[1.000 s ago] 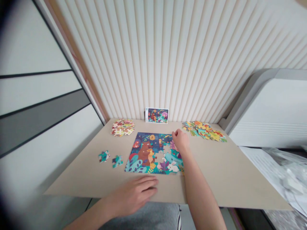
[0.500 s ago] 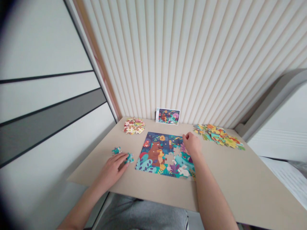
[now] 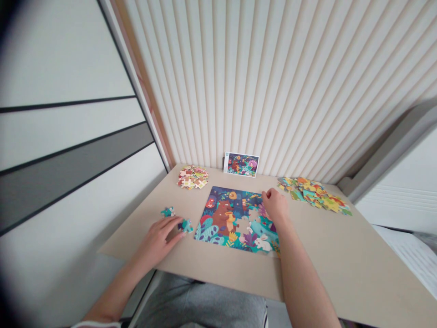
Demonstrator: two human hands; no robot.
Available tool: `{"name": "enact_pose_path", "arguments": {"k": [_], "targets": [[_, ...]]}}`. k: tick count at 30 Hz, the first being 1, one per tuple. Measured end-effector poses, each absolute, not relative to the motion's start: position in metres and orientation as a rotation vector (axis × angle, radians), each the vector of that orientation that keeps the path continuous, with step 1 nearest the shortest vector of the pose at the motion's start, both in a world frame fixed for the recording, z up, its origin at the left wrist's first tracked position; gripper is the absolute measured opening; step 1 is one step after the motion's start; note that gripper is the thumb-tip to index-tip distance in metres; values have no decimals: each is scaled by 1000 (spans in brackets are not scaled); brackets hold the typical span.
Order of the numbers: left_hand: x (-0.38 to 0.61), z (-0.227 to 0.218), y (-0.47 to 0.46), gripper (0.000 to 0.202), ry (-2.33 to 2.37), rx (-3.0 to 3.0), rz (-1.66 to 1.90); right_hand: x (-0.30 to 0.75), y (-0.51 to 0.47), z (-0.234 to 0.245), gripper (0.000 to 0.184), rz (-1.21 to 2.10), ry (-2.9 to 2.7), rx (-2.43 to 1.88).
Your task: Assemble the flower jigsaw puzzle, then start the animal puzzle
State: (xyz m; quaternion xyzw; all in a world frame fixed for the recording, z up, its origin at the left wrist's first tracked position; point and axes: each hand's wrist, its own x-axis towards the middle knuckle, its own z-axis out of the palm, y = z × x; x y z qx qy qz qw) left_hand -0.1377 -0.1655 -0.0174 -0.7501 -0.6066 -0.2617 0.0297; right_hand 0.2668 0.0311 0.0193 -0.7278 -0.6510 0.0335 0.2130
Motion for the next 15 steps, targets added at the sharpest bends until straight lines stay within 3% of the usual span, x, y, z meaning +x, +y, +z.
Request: {"name": "enact_pose_path", "arguments": {"k": [15], "targets": [[-198, -6, -130, 49, -2203, -2320, -729, 264, 28, 22, 28, 100, -1785, -2032]]}}
